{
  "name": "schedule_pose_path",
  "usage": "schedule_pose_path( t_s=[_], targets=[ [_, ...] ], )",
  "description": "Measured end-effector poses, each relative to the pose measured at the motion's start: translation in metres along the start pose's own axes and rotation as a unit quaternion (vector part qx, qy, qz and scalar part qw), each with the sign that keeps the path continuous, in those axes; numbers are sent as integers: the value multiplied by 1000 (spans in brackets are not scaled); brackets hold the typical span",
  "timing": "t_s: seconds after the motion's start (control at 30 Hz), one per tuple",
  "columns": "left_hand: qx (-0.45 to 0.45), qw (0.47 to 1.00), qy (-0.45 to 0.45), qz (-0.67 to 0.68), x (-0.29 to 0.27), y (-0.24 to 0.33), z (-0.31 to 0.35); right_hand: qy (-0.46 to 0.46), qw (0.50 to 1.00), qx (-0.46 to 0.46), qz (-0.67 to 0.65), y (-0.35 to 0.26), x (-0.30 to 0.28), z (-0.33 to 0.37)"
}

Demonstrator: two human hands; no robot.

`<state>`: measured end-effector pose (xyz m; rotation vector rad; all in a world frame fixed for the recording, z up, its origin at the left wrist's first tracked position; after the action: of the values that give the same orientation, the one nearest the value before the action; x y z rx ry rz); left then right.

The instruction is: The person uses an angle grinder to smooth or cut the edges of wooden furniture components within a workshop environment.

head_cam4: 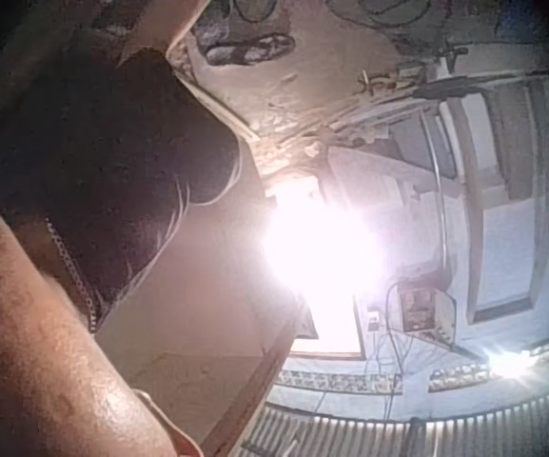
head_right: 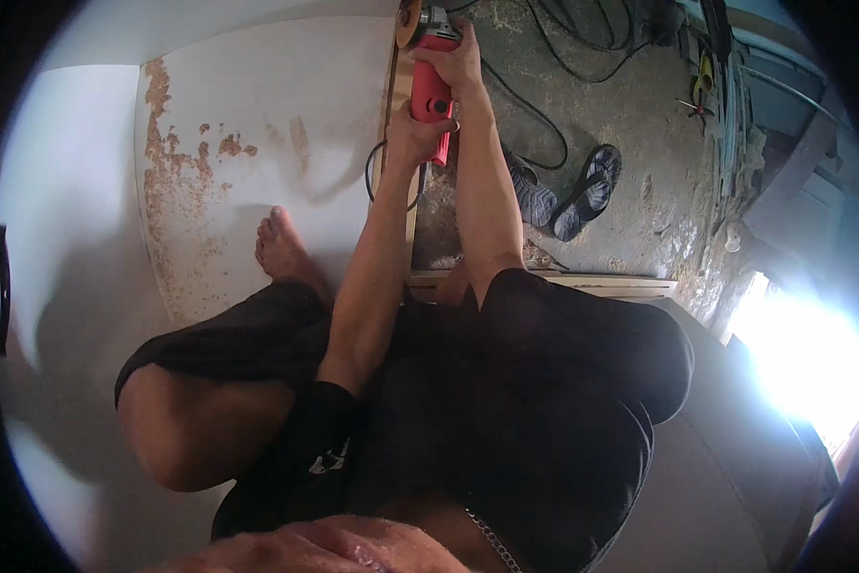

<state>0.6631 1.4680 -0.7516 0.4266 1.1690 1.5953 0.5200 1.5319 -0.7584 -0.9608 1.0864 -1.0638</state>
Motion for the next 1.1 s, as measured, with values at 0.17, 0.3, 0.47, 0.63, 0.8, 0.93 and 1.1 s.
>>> schedule_pose_path(
  t_s=[0.17, 0.3, 0.47, 0.63, 0.8, 0.93, 1.1],
  targets=[
    [11, 1000, 17, 23, 5, -9, -1, 6, 998, -48, 34, 1, -1, -1],
    [11, 1000, 10, 1, 10, -7, 2, 11, 997, -70, 41, 4, -6, -4],
    [-1, 1000, 10, 17, 0, -18, -1, -4, 1000, -19, 5, -4, 8, 10],
    [-6, 999, -12, 38, 7, 2, 8, 24, 998, -37, 40, 9, -13, -5],
    [-1, 1000, 0, 19, -3, -5, 8, 8, 1000, -17, 12, 2, 0, 9],
    [-4, 999, -14, 31, -2, -6, 6, 3, 996, -44, 76, -4, -2, 8],
    [-10, 999, -26, 41, 1, 0, 8, 0, 995, -74, 61, 6, -9, 0]
  ],
)
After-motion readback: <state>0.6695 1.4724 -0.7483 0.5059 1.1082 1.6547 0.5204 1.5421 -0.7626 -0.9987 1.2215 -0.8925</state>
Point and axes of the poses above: each hand's wrist, its own z-axis away from the middle knuckle, its own x-axis out of the palm, y = z × x, the point moved 1 cm from there along -z, towards the middle knuckle, and after that the axes turned 7 degrees about y, right-handed, at the moved point
